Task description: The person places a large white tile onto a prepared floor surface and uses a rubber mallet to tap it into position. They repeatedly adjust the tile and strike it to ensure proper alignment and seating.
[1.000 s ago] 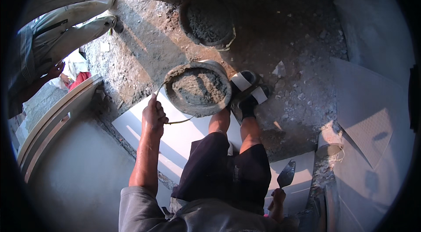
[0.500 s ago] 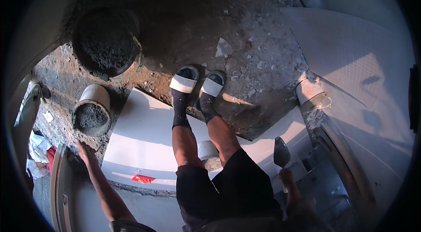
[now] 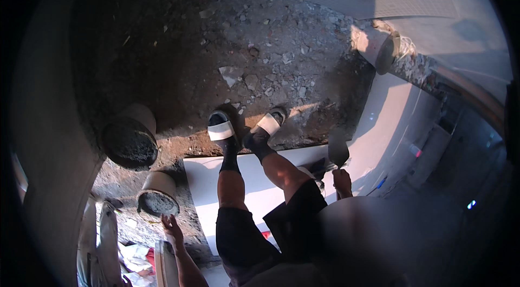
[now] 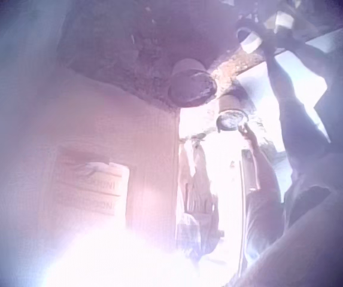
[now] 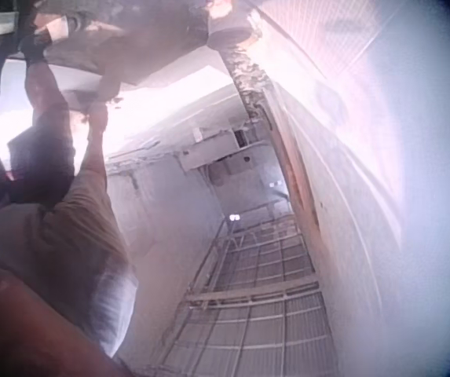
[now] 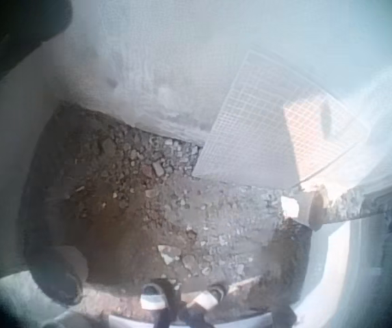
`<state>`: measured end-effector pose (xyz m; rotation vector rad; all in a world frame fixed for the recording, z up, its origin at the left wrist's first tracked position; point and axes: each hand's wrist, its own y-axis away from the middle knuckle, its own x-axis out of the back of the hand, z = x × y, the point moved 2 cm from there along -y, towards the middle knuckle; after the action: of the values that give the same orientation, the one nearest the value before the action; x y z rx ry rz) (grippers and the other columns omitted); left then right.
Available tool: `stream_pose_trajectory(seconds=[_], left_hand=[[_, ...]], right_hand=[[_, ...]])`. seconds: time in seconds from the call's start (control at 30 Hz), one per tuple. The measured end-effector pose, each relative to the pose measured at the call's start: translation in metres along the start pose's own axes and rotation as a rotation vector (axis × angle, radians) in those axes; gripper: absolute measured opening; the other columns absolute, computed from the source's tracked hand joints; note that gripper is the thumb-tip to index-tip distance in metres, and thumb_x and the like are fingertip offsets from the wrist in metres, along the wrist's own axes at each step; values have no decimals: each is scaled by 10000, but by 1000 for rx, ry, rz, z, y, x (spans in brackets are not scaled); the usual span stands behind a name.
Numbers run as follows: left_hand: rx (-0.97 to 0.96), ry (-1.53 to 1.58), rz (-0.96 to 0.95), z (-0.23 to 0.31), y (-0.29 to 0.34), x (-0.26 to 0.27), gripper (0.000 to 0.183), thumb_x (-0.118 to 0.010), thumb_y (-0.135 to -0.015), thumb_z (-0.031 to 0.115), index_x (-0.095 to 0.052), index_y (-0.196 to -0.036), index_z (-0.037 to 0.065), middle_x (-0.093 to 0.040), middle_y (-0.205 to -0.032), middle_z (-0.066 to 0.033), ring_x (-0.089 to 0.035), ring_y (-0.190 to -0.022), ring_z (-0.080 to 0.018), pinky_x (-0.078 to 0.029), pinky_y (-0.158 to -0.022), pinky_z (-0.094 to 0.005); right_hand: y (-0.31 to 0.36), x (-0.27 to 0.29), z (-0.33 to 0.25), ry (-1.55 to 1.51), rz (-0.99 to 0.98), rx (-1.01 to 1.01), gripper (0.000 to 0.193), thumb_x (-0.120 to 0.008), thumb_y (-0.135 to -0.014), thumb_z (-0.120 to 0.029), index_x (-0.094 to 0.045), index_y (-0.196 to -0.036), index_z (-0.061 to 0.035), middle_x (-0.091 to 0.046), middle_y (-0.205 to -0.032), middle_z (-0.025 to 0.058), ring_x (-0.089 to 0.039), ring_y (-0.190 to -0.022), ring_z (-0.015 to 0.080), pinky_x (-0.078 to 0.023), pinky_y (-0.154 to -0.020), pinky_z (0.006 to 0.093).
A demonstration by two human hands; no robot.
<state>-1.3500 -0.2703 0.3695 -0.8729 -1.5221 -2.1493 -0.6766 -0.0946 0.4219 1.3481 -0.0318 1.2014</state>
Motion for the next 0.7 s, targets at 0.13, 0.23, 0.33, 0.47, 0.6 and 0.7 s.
stream_pose_trajectory(seconds=[0.13,0.23,0.33,0.47,0.6,0.7], left_hand=[[-223,-130,-205,150,-9,-9,562,-552,-967,330,-403,-1390,-9,-508,-1324,-262,-536,-1183,-356,-403,-1021,-432],[-443,-126,-182,260,-46,-22,476,-510,-988,312,-500,-1294,-52,-563,-1257,-240,-547,-1168,-353,-425,-988,-398],[-640,-361,-181,359,-95,-57,465,-513,-986,313,-544,-1237,-77,-591,-1210,-244,-555,-1170,-328,-421,-987,-394],[-958,-595,-162,464,-169,-174,487,-533,-979,353,-544,-1269,-37,-582,-1238,-233,-563,-1161,-346,-419,-988,-402],[-1133,-461,-253,526,-221,-294,485,-533,-980,353,-537,-1284,-24,-558,-1278,-227,-525,-1207,-353,-392,-1018,-416],[-1288,-412,-250,555,-239,-358,468,-536,-981,336,-533,-1291,-15,-544,-1293,-226,-498,-1234,-360,-372,-1034,-435]], right_hand=[[-46,-20,-32,-240,190,190,432,-482,-879,-344,-571,-1094,20,-645,-960,295,-624,-958,446,-485,-831,503],[-108,-40,-60,-627,45,97,441,-559,-836,-302,-538,-1104,49,-634,-705,239,-646,-591,396,-520,-591,457],[-189,-48,-93,-450,244,139,443,-560,-834,-269,-537,-1145,46,-649,-842,277,-659,-799,427,-515,-719,474],[-312,-43,-123,-494,364,98,502,-563,-848,-330,-533,-1214,12,-622,-1100,282,-594,-1052,447,-469,-883,496],[-392,-28,-152,-583,557,-14,438,-581,-835,-280,-552,-1164,8,-632,-1072,278,-609,-1015,442,-480,-841,509],[-386,-55,-206,-680,360,7,359,-584,-823,-233,-550,-1069,25,-636,-973,292,-618,-942,463,-482,-789,519]])
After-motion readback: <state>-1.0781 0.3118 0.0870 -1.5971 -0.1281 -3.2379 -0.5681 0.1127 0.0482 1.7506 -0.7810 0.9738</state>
